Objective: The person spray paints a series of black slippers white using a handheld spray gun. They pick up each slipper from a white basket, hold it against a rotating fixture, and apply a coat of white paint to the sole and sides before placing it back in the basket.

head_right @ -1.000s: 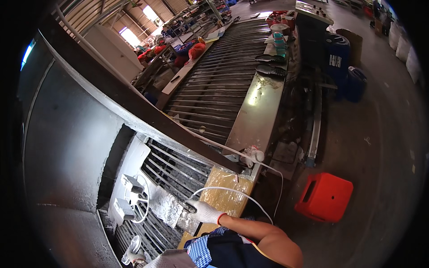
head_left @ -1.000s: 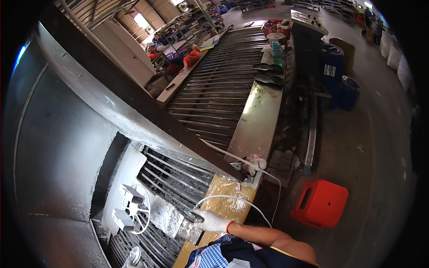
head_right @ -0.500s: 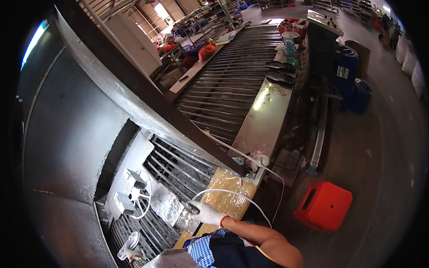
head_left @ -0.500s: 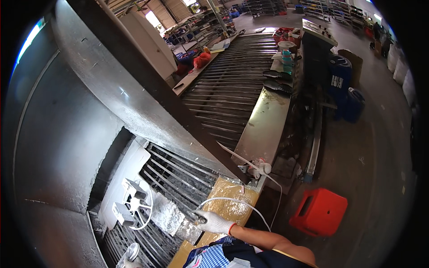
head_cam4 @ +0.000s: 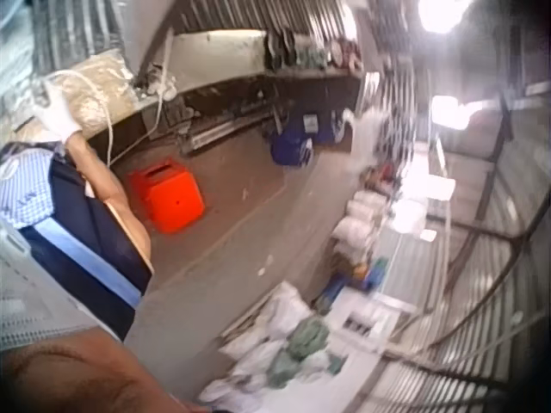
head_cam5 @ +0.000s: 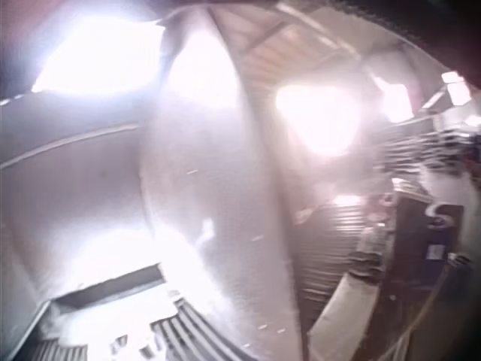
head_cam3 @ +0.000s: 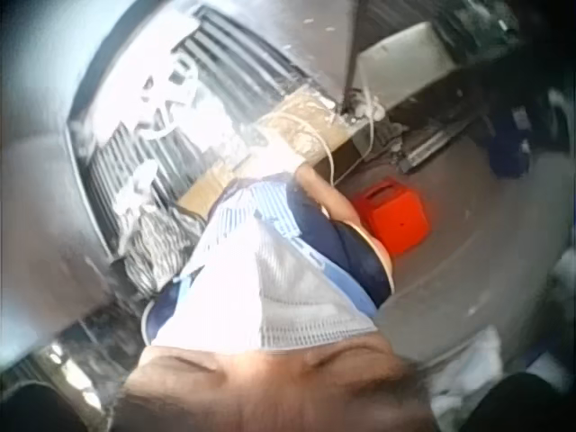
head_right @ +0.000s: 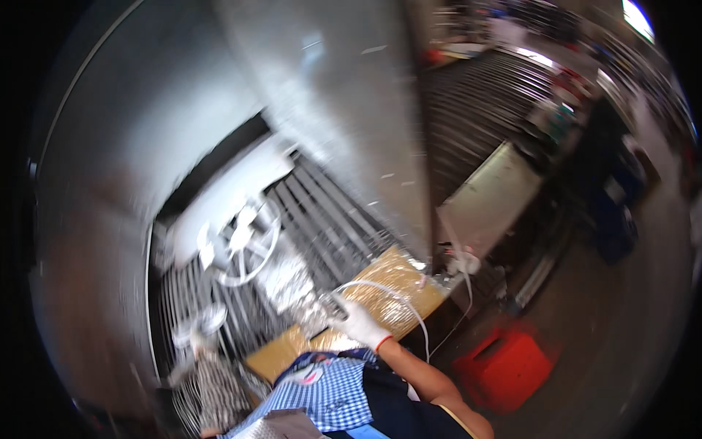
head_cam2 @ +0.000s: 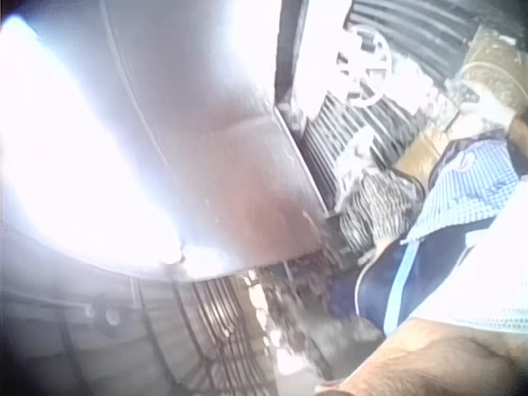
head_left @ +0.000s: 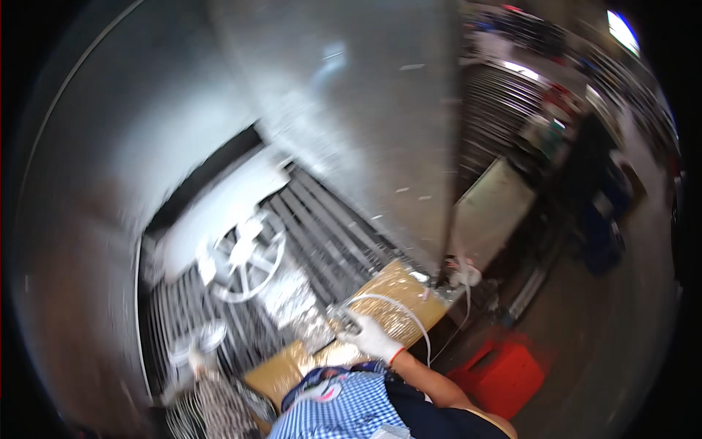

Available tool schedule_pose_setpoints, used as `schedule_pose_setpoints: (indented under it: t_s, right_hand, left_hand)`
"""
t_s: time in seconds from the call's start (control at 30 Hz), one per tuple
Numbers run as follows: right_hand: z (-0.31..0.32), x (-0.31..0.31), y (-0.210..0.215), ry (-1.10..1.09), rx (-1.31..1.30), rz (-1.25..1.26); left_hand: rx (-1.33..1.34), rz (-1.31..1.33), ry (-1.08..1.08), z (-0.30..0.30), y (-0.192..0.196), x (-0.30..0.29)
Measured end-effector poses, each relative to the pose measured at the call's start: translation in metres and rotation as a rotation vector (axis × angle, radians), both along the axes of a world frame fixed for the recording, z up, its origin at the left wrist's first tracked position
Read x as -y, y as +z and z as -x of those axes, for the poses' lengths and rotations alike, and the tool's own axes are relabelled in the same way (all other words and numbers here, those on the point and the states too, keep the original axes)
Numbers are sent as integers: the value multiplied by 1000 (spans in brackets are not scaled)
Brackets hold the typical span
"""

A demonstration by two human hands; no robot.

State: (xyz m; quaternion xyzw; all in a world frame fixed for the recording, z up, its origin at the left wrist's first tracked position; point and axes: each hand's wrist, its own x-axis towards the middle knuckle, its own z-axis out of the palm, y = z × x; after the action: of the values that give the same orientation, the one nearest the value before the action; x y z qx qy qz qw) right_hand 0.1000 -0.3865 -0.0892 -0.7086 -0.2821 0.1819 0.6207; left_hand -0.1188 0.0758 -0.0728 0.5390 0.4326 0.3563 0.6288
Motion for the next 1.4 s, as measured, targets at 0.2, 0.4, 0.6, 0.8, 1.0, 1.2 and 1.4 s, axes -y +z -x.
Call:
schedule_pose_setpoints:
  t_s: [0.2, 0.4, 0.6, 0.8, 1.0, 1.2, 1.4]
  right_hand:
    - [6, 8, 36, 34, -401, 93]
    - [3, -18, 49, 53, -395, 242]
    - [7, -41, 51, 19, -397, 336]
    - [10, -68, 55, 32, -300, 424]
    - [-5, -67, 33, 66, -251, 473]
    - [-2, -89, 48, 72, -345, 547]
    - [-5, -96, 38, 160, -231, 542]
  left_hand:
    - [-750, -781, -46, 14, -42, -13]
    - [651, 487, 234, -17, -84, 8]
    - [746, 703, 326, -33, -99, 22]
    - [688, 749, 340, -34, -167, 18]
    - [662, 776, 378, -30, -174, -6]
    - [715, 663, 378, -22, -129, -74]
    - [235, 528, 449, -9, -167, -37]
